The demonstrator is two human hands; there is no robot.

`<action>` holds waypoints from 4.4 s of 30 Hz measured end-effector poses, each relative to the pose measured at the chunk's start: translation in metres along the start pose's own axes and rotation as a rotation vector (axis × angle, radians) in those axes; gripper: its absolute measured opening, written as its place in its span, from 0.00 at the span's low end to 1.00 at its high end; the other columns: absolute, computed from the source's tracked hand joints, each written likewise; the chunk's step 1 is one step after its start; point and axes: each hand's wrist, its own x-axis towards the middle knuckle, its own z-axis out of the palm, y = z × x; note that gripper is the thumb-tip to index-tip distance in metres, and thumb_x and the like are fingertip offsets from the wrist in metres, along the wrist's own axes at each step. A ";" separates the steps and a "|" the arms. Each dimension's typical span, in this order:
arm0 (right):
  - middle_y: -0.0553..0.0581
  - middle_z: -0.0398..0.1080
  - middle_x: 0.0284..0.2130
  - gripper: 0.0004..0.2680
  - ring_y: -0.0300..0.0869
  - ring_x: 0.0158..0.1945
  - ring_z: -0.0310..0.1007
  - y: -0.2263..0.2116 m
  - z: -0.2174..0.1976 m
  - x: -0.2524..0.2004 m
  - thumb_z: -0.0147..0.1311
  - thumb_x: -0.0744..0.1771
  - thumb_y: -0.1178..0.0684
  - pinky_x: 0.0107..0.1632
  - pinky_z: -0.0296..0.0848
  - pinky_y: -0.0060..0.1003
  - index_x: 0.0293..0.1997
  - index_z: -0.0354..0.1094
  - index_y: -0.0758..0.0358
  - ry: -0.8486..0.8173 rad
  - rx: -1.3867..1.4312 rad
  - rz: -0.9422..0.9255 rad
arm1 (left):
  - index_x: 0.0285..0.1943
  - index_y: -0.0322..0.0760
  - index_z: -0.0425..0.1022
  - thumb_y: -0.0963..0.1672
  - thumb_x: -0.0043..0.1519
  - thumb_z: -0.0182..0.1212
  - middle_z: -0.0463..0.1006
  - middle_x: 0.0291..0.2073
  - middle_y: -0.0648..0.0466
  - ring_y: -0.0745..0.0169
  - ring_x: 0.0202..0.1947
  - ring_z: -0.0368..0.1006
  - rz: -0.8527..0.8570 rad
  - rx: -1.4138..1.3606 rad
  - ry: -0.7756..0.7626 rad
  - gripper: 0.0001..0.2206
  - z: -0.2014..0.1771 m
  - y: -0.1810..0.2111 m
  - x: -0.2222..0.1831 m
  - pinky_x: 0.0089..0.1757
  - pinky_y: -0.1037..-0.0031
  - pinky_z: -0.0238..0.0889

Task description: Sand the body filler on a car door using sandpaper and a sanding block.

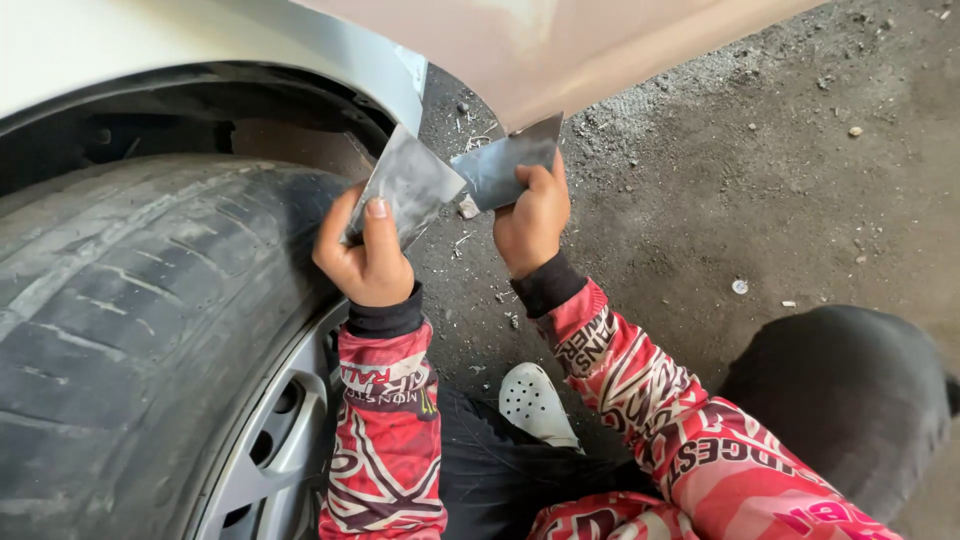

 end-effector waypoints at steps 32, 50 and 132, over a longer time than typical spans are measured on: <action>0.64 0.60 0.71 0.27 0.55 0.76 0.57 -0.124 -0.012 -0.079 0.41 0.62 0.72 0.75 0.53 0.42 0.72 0.57 0.68 -1.013 -1.257 -0.198 | 0.61 0.27 0.75 0.43 0.69 0.60 0.81 0.46 0.51 0.66 0.44 0.76 -0.364 0.010 -0.028 0.15 0.017 0.010 -0.047 0.47 0.76 0.69; 0.63 0.69 0.60 0.26 0.55 0.65 0.68 -0.077 -0.054 -0.049 0.41 0.61 0.72 0.67 0.65 0.47 0.68 0.63 0.61 -0.698 -1.130 0.033 | 0.61 0.34 0.74 0.42 0.68 0.57 0.82 0.50 0.40 0.45 0.50 0.81 -0.099 0.296 -0.106 0.13 0.003 0.016 -0.002 0.50 0.65 0.72; 0.60 0.72 0.58 0.16 0.48 0.59 0.73 -0.186 0.009 -0.048 0.52 0.68 0.67 0.59 0.75 0.44 0.64 0.70 0.61 -0.601 -1.505 -0.715 | 0.56 0.29 0.77 0.50 0.72 0.52 0.78 0.43 0.47 0.58 0.42 0.74 -0.730 -0.152 -0.446 0.19 0.047 -0.023 -0.059 0.46 0.65 0.68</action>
